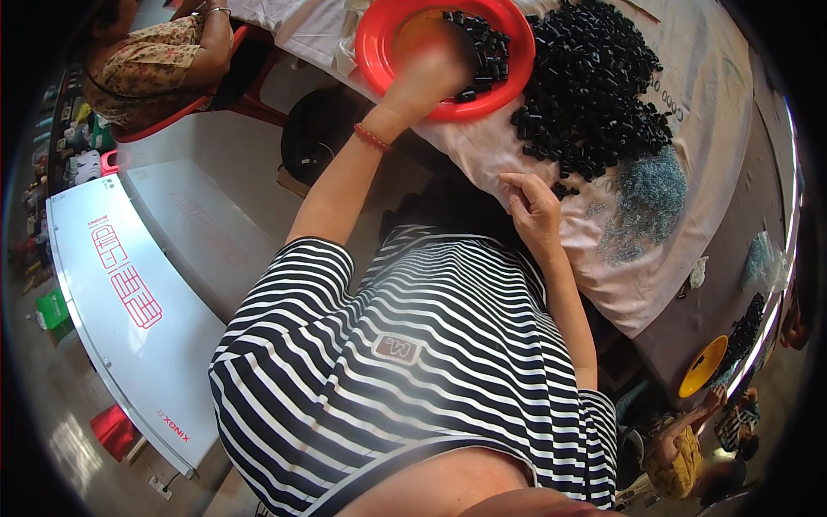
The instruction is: The person sorts small black components on a red tray by hand, moves the tray aside, and assembles black plastic parts together by hand.
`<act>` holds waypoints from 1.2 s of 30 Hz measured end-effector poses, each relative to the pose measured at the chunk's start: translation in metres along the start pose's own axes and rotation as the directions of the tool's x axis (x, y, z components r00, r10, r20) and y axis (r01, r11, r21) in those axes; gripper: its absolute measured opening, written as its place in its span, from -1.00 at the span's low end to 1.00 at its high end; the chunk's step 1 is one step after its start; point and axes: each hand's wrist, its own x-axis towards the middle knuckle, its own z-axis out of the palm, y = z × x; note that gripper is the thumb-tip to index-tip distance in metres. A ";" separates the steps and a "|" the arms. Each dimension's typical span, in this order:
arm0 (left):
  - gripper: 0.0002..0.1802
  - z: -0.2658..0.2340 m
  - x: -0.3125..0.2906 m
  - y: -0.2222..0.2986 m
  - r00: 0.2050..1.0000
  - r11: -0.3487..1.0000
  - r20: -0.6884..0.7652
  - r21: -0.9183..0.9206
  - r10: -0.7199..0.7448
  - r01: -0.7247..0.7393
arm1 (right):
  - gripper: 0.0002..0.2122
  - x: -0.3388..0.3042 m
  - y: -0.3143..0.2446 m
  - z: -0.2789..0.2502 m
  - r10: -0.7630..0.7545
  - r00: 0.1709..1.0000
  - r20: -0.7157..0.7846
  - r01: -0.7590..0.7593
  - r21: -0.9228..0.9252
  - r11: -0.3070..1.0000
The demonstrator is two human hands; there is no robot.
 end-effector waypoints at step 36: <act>-0.16 0.124 -0.112 -0.197 0.923 0.577 0.376 -0.737 -0.081 0.351 | -0.80 0.003 0.005 0.005 -0.121 0.993 -0.008 0.121 -0.019 0.993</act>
